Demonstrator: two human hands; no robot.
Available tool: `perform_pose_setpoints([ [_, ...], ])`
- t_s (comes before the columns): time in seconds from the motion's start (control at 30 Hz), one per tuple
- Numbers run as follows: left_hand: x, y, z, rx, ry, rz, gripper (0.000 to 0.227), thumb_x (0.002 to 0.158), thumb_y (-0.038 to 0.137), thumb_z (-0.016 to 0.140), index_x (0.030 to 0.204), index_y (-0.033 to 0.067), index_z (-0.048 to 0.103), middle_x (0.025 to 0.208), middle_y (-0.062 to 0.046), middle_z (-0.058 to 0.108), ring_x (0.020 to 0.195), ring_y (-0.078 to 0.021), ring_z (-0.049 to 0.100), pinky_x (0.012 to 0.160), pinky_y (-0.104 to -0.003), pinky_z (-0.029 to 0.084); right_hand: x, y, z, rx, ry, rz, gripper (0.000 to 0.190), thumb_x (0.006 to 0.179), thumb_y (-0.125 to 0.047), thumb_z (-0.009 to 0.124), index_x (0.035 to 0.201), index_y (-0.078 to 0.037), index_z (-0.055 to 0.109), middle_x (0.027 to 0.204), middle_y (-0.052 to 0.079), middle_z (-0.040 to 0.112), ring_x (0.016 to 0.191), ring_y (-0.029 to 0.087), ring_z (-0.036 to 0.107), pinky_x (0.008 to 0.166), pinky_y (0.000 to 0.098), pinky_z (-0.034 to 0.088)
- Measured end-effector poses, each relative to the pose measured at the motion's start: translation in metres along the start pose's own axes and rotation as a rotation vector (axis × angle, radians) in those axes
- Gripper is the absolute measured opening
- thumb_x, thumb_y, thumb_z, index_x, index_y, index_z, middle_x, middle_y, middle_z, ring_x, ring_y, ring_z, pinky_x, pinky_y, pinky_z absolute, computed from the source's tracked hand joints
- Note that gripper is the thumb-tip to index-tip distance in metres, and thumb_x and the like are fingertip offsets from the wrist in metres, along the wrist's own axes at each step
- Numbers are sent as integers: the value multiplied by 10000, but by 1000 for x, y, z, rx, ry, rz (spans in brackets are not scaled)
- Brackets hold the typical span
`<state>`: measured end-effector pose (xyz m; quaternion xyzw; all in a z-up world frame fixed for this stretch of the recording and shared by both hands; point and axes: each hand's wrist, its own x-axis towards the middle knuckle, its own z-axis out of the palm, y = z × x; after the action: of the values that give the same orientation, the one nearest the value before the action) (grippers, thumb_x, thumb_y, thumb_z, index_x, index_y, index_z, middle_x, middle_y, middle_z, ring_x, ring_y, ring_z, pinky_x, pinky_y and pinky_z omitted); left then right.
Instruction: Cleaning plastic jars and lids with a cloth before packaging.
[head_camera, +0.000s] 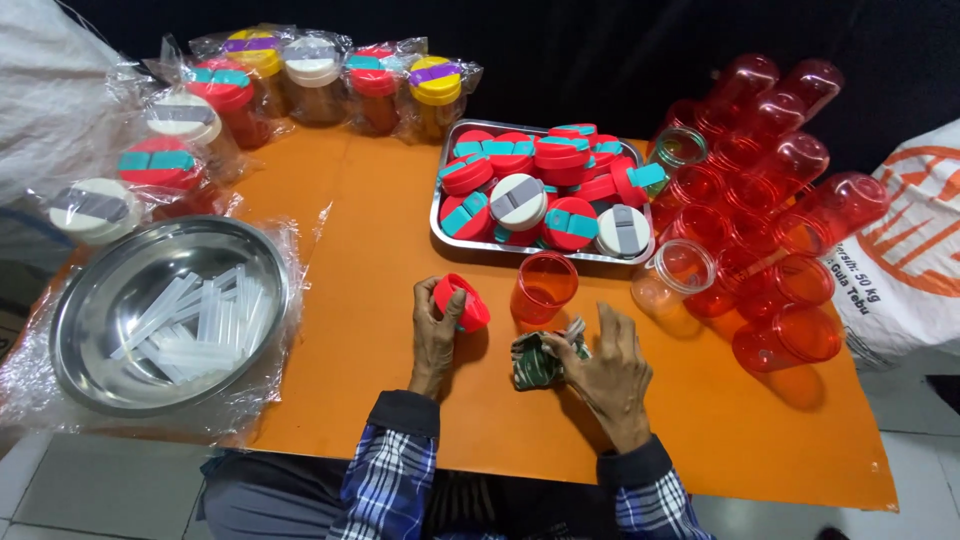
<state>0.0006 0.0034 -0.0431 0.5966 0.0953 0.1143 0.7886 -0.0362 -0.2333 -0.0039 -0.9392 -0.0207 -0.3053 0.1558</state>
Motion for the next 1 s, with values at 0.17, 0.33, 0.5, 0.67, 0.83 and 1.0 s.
perform_pose_setpoints([
  [0.17,0,0,-1,153,-25,74,680,880,460,772,1386,104,491,1150,-186,651,1107,-241,600,1014,-446,485,25,-26,5,395,-102,80,1108,719,-585,857,1524,4,376,1304,282,564,1080,443,652,810,595,570],
  [0.33,2,-2,0,269,0,67,661,838,442,823,1355,132,550,1119,-188,634,1104,-298,630,997,-480,494,33,-39,25,538,-176,129,1272,680,-518,921,1620,-28,219,1410,344,509,1255,533,563,984,655,490],
  [0.5,4,-8,1,261,-12,13,870,631,437,987,1303,135,524,1177,-178,669,1140,-321,671,1002,-453,516,35,-27,38,519,-167,193,1020,788,-415,878,1573,-68,326,1328,276,561,1213,487,609,978,634,518],
  [0.67,2,-8,5,398,-53,148,968,648,488,952,1390,59,504,1332,-238,562,1281,-430,562,1099,-527,433,40,-11,11,380,-180,254,967,834,-339,836,1568,-19,294,1314,357,516,1123,563,623,877,697,551],
  [0.83,4,-23,7,504,-55,297,919,679,516,934,1376,64,541,1320,-190,545,1283,-412,552,1115,-527,418,39,-12,-1,352,-191,262,955,875,-381,790,1582,-22,258,1351,360,477,1126,583,613,856,710,558],
  [1.0,-2,-13,13,543,-89,322,921,648,419,962,1360,55,503,1308,-217,549,1260,-447,567,1060,-547,480,36,-18,-4,246,-124,186,921,907,-455,747,1564,3,292,1437,353,422,1139,595,595,823,705,561],
])
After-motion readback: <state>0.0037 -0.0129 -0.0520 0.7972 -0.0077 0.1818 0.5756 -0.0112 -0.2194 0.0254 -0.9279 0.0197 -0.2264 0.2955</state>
